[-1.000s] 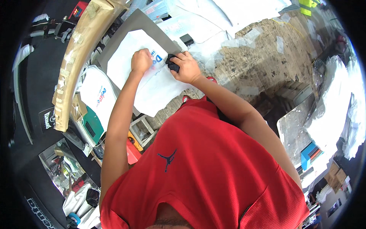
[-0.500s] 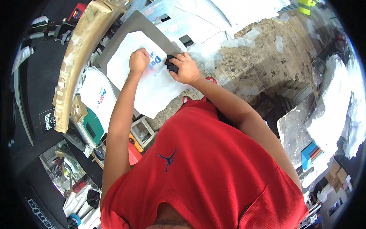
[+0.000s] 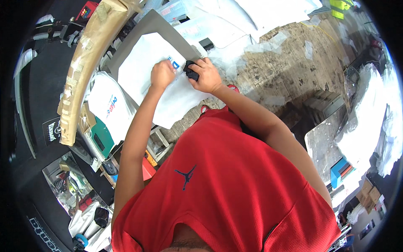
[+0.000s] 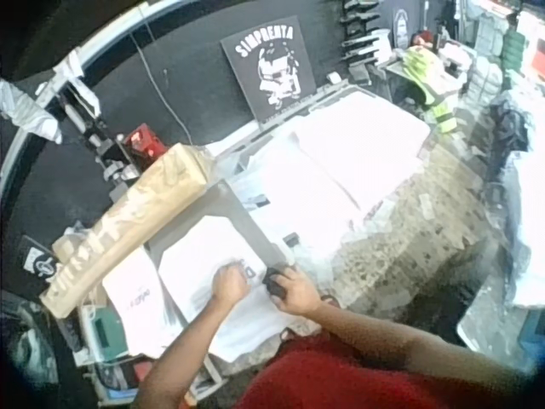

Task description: The person screen prints designs onto white tote bags by hand. They place a bag on the workstation, position a stencil over it, and use a small squeegee to apply black ink through the stencil. After each bag is printed, they move it aside and repeat the process for subsequent bags. A heat press is visible and used between print cycles.

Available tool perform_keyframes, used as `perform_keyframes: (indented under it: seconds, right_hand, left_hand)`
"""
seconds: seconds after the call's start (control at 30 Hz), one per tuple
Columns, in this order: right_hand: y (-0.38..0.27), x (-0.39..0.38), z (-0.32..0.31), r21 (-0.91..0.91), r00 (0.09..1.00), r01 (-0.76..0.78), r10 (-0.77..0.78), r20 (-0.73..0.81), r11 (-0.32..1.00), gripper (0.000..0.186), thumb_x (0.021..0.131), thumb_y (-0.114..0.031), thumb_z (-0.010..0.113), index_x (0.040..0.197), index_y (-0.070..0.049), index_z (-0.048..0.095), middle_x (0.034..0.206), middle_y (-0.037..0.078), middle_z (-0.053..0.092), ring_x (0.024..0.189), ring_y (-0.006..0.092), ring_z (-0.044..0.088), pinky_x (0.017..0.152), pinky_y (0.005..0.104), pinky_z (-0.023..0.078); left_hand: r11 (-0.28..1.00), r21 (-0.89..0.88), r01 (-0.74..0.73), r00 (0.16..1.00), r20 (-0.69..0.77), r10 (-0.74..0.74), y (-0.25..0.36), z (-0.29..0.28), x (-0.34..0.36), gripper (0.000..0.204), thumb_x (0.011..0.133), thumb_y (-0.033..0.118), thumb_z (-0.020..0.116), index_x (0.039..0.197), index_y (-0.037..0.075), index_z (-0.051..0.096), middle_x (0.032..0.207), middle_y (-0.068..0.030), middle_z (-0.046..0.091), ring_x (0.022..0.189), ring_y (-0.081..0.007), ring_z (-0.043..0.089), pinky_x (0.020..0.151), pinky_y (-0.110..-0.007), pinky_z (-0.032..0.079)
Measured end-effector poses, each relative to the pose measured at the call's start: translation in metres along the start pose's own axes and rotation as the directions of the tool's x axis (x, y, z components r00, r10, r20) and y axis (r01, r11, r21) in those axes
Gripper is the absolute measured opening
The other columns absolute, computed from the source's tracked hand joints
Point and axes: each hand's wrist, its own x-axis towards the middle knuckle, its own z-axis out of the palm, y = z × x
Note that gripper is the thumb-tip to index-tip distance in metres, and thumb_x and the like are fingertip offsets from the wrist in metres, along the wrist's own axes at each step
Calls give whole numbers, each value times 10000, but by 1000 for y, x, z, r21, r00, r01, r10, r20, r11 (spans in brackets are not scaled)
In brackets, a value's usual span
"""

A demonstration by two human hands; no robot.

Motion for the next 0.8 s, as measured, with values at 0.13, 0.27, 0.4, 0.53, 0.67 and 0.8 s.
perform_keyframes:
  seconds: [0.13, 0.27, 0.4, 0.53, 0.67, 0.8]
  right_hand:
    - [-4, 1, 2, 6, 999, -18, 18, 28, 1000, 402, 649, -193, 766, 1034, -95, 703, 1080, 107, 631, 971, 334, 572, 871, 407, 521]
    - [2, -1, 1, -17, 1000, 6, -6, 7, 1000, 406, 651, -197, 769, 1040, -100, 703, 1084, 102, 629, 981, 332, 570, 865, 408, 527]
    - [2, 0, 1, -5, 1000, 8, -8, -4, 1000, 414, 652, -199, 770, 1048, -102, 701, 1082, 101, 625, 986, 335, 570, 865, 412, 528]
    - [-3, 1, 3, 3, 1000, 11, -11, 1, 1000, 420, 655, -198, 764, 1057, -97, 697, 1075, 108, 622, 999, 343, 569, 874, 421, 527]
    - [3, -1, 0, 5, 1000, -5, 5, -9, 1000, 423, 656, -199, 760, 1060, -92, 694, 1077, 112, 622, 1005, 347, 569, 882, 423, 523]
    - [-3, -2, 1, 33, 1000, -22, 22, -11, 999, 429, 650, -198, 756, 1058, -81, 691, 1066, 113, 626, 994, 346, 569, 885, 420, 517]
  left_hand:
    - [994, 96, 52, 999, 3, -52, -3, -6, 15, 72, 744, 128, 748, 762, 78, 699, 800, -156, 712, 783, -367, 696, 755, -443, 563]
    - [999, -45, -25, 1000, -16, 25, 5, 9, -2, 56, 740, 97, 721, 707, 74, 682, 793, -171, 702, 768, -370, 693, 725, -456, 554]
    - [996, -84, -17, 991, -136, 5, 5, 8, 3, 89, 740, 85, 732, 683, 72, 665, 745, -172, 682, 723, -374, 680, 690, -464, 542]
    - [993, -114, 17, 963, -265, -47, 4, 9, 17, 28, 749, 46, 682, 732, 64, 669, 754, -165, 684, 726, -377, 676, 677, -464, 537]
    - [977, -211, 18, 990, -131, -46, 27, 19, -10, 36, 743, 27, 667, 726, 56, 656, 742, -175, 672, 731, -376, 677, 674, -473, 532]
    - [982, -182, -54, 980, -199, 17, 18, 22, -23, 51, 741, 18, 664, 713, 50, 635, 741, -157, 674, 719, -374, 672, 671, -469, 530]
